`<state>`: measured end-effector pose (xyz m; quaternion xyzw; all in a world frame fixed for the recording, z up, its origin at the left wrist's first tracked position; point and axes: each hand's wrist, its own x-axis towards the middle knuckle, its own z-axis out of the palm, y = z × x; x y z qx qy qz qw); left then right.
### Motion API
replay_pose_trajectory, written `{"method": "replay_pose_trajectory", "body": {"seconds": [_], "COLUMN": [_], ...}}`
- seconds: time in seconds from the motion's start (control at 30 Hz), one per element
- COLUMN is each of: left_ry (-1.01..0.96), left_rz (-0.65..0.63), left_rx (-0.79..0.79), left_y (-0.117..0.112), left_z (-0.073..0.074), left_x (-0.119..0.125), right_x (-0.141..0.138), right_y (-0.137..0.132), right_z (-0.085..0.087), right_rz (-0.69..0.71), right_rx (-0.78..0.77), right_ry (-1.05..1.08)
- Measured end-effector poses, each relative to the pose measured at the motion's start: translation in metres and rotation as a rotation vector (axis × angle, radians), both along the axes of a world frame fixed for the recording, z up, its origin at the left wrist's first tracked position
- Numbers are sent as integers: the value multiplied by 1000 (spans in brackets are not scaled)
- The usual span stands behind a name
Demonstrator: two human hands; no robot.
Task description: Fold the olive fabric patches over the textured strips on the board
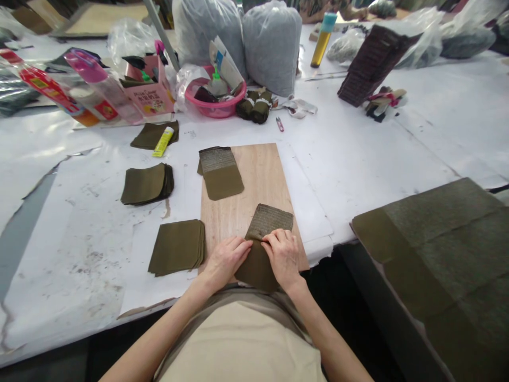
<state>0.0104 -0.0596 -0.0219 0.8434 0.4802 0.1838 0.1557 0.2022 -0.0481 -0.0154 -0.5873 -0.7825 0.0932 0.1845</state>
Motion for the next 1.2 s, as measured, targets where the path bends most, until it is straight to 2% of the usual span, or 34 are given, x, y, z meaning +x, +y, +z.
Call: {"method": "replay_pose_trajectory", "body": {"seconds": [0.2,0.37,0.53,0.7,0.87,1.03,1.2], "left_ry": [26,55,52,113,106,135,170], "left_rz": [36,45,89,-34,-151,-156,-161], "left_rx": [-104,-190,-139,-8,-19,-91,-113], "left_y": [22,31,28,29,37,46,56], "left_z": [-3,-3,-2,8,17,23,26], "left_x": [8,9,8,13,15,13,7], "right_x": [0,1,1,2,3,3,2], "right_y": [-2,-7,-8,-8,-9,-10,-10], "right_z": [-1,-4,-7,-8,-9,-11,-13], "right_rz": [55,79,53,23,20,35,54], "right_rx": [40,61,60,62,54,50,110], "right_ry": [55,79,132,157,180,202,219]}}
